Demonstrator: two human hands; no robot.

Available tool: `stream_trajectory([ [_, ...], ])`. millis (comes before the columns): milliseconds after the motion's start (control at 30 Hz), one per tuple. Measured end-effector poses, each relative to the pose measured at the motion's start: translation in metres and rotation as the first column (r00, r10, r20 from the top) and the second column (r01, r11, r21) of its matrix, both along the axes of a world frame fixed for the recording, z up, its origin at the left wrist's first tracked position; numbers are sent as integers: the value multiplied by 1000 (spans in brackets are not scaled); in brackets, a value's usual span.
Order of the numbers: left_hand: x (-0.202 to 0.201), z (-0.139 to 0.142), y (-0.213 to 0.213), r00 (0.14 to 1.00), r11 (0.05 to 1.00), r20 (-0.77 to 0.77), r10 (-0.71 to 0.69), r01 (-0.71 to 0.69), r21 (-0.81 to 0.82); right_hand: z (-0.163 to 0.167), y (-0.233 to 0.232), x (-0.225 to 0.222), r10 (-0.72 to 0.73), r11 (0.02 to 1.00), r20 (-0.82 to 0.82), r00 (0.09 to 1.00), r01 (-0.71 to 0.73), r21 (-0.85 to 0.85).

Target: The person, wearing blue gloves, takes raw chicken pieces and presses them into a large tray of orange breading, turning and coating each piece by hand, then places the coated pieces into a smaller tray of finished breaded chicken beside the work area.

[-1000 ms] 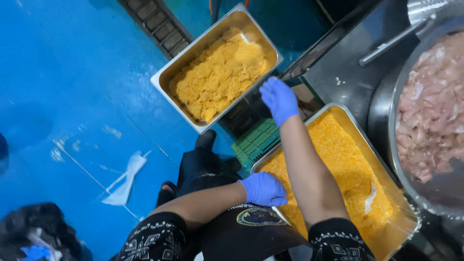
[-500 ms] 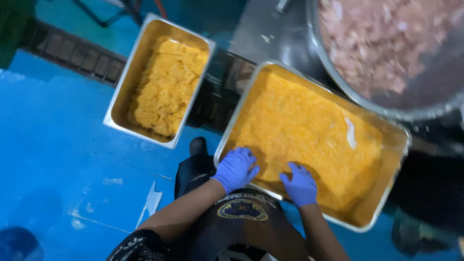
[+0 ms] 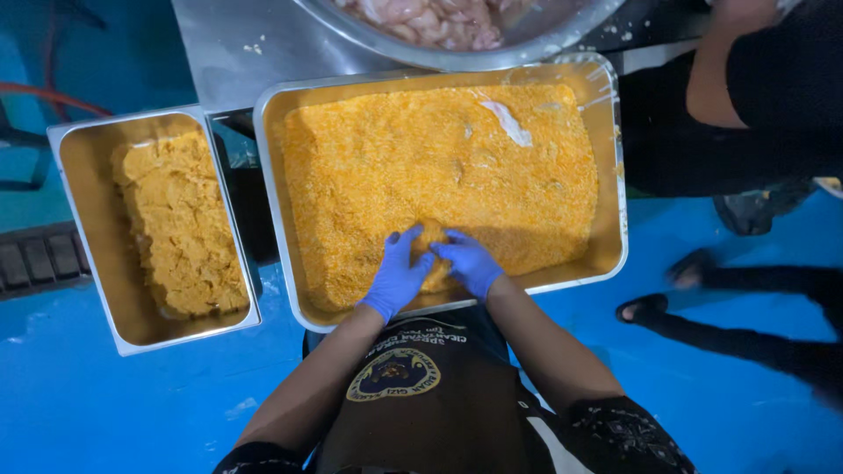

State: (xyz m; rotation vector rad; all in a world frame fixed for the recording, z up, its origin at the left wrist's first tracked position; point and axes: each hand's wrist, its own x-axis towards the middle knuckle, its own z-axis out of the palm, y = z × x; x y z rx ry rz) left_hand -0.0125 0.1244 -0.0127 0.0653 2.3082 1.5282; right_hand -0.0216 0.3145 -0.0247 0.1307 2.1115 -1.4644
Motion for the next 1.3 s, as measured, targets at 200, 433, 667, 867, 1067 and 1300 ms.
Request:
stream_trajectory([
  [200, -59, 15, 14, 995, 957, 74, 71, -89, 275, 20, 4, -39, -349, 395, 482, 804, 593, -702],
  [433, -112, 58, 9, 979, 972, -176, 104, -63, 226, 41, 22, -112, -686, 606, 173, 707, 686, -401],
  [667, -57, 61, -36, 996, 993, -57, 67, -60, 105, 66, 7, -96, 385, 721, -561, 733, 140, 678],
  [867, 0, 78, -83, 973, 975, -229, -30, -21, -220, 69, -22, -113, 702, 469, -465, 539, 141, 872],
  [1067, 31, 90, -102, 933, 917, -361, -8, -137, -375, 52, -13, -130, 761, 441, -428, 487, 96, 893],
  [1300, 42, 90, -117, 895, 903, -434, 103, -267, -336, 77, -20, -136, 593, 651, -529, 606, 25, 758],
])
